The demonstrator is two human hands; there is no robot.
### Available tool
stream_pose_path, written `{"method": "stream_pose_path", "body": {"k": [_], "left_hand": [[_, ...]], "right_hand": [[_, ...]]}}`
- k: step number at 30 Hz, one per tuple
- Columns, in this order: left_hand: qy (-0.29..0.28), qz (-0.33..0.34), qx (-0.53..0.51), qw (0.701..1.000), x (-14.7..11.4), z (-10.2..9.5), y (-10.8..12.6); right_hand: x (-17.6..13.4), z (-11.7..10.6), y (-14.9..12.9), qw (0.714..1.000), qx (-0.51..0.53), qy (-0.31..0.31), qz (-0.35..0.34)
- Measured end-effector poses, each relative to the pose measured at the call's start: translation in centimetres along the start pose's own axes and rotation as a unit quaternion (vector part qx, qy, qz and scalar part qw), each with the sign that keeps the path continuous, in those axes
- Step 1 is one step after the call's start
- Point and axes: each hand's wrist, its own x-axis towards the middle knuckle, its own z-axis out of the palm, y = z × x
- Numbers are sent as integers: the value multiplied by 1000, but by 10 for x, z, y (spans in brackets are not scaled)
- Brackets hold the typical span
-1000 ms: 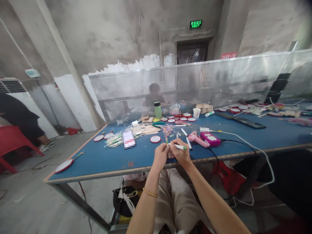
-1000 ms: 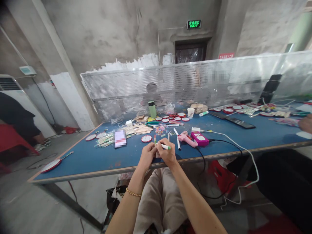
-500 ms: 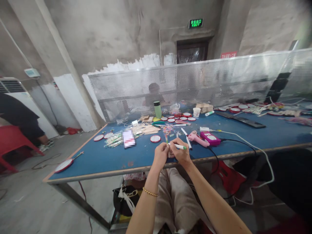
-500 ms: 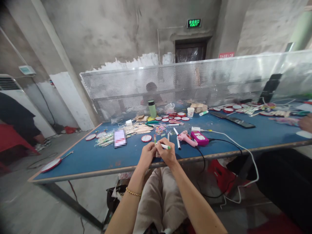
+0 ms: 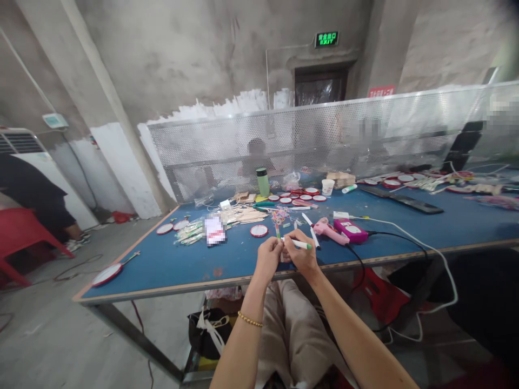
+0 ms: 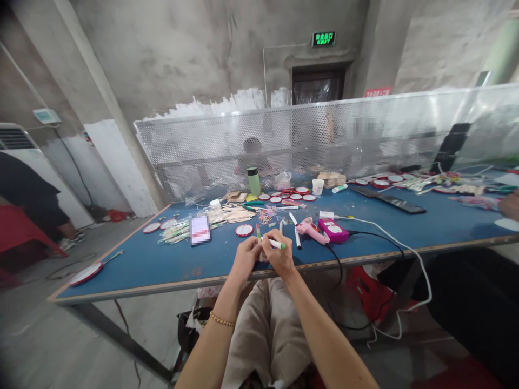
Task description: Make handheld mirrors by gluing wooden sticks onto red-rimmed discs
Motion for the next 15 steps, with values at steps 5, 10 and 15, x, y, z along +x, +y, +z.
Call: {"method": "stream_pose_path", "body": {"k": [5,10,15], "left_hand": [[17,23,33,999,0,-1,0],[9,8,11,1000,0,0,1],[13,19,36,999,0,-1,1]], "right_hand": [[0,0,-1,1000,6,-18,12],[0,0,-1,1000,2,-4,12],[0,-1,-2,1000,9,-4,-3]]}}
